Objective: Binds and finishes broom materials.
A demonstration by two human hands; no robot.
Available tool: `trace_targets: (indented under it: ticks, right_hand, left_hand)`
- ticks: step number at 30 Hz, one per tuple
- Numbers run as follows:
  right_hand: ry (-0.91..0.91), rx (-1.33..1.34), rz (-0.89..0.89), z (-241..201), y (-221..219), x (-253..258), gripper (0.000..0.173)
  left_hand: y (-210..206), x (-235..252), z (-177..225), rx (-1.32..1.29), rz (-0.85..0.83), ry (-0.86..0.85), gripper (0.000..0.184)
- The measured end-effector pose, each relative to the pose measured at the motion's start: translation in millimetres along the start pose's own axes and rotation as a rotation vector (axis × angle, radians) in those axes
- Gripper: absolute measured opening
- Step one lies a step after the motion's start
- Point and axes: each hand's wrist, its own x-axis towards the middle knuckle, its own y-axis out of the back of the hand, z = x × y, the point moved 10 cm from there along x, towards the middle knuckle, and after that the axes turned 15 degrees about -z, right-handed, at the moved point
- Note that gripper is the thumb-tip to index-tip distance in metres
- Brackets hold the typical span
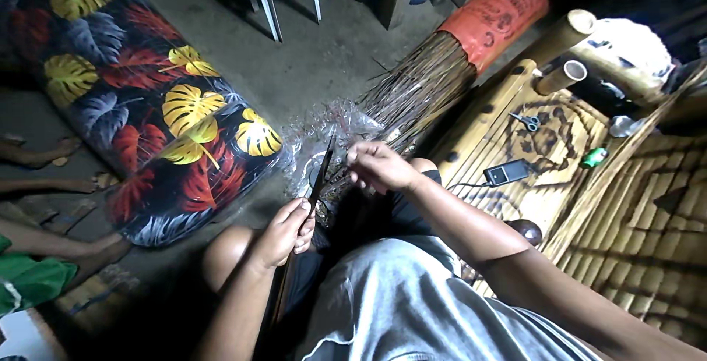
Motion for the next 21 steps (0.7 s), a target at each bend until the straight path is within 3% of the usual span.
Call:
trace_targets:
  ticks: [3, 6, 17, 21]
  right_hand:
    - [-0.052, 0.026, -0.225, 17.8, -49.0, 7.6, 0.030]
    - [-0.030, 0.054, -0.288, 27.8, -62.2, 14.3, 0.030]
    - [0.173, -0.224, -0.068, -2.5, -10.0, 11.0, 0.028]
    - [0.207, -0.207, 0.016, -12.3, 23.6, 14.1, 0.025]
  left_hand:
    - [-1.6, 2.0, 2.4, 0.007, 0.013, -0.005, 0.031]
    - [-1.0, 1.9, 1.8, 0.026, 0.009, -0.005, 0.031]
    - [-7.6, 1.3, 3.7, -0.004, -0.059, -0.006, 0.030]
    - [-7.8, 1.5, 3.2, 0.004, -0.079, -0.018, 0.030]
